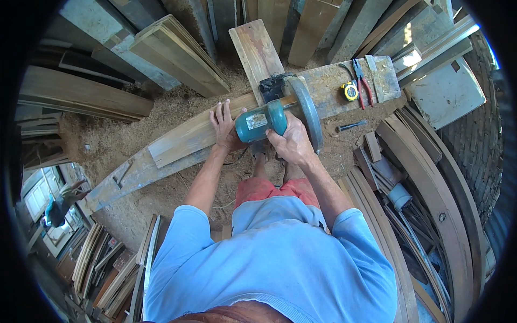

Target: The person measures, marks, and cuts a wooden plank using a tape measure, a chisel, and a circular saw on a workbench in a wood shop.

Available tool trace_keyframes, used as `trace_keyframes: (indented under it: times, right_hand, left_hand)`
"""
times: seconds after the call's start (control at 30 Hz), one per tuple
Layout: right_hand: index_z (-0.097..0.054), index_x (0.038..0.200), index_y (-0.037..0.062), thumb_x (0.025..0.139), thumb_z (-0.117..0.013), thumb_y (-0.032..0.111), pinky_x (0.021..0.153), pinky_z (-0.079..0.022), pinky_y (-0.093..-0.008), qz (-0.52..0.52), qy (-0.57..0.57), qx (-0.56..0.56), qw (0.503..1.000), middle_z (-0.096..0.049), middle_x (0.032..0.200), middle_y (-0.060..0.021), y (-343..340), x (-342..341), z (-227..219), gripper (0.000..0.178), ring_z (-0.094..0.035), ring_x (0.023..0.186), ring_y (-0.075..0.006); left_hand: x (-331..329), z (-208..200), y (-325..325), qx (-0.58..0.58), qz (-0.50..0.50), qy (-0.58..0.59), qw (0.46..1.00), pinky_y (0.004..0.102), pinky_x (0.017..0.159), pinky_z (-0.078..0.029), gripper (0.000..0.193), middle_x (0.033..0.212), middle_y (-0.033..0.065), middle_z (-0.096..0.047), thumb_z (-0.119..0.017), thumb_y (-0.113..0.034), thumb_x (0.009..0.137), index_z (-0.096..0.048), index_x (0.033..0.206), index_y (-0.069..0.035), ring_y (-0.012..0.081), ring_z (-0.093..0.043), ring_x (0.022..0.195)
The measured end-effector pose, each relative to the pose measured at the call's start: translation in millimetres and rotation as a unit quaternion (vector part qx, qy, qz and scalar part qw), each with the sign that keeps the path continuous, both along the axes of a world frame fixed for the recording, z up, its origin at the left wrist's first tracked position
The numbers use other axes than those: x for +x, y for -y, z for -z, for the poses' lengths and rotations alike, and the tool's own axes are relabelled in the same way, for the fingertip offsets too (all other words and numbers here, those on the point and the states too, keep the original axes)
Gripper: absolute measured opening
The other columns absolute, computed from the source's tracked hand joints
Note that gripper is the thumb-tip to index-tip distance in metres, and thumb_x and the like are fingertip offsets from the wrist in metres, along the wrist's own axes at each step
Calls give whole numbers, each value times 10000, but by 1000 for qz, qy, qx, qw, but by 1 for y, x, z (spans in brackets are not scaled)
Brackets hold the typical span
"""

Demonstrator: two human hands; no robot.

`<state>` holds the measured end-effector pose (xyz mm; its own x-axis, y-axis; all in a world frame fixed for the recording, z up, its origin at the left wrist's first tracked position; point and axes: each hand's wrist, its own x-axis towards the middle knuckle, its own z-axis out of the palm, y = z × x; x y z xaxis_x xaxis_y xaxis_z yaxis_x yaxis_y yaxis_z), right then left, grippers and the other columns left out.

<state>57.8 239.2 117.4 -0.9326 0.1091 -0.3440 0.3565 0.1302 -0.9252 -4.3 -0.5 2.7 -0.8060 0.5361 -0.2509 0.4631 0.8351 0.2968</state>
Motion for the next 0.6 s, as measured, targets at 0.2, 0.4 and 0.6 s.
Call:
trace_keyframes:
  times: [0.2,0.4,0.6]
  right_hand:
    - [-636,1105,-36,864,-691,95,900,-516,-429,-3,-1,-4,1000,-684,975,-192,0,-10,-7,280,-677,964,-325]
    - [-629,1102,-52,869,-688,93,903,-516,-421,-8,8,19,1000,-687,973,-193,-2,-21,-5,280,-678,964,-314]
    - [-630,1101,-49,871,-693,93,896,-519,-414,-7,14,6,1000,-690,974,-182,-1,-31,-7,278,-674,957,-286]
  left_hand:
    - [1,2,-1,-6,-8,-12,1000,714,1166,-126,1094,1622,256,-239,-893,-587,544,-483,1525,-328,501,-169,1505]
    - [-3,-7,-6,-38,-16,9,999,681,1186,-118,1072,1620,227,-234,-874,-623,542,-528,1485,-249,468,-130,1518]
    - [1,-2,-5,-33,-15,-9,999,687,1189,-113,1136,1624,218,-218,-880,-623,521,-490,1494,-183,463,-126,1517]
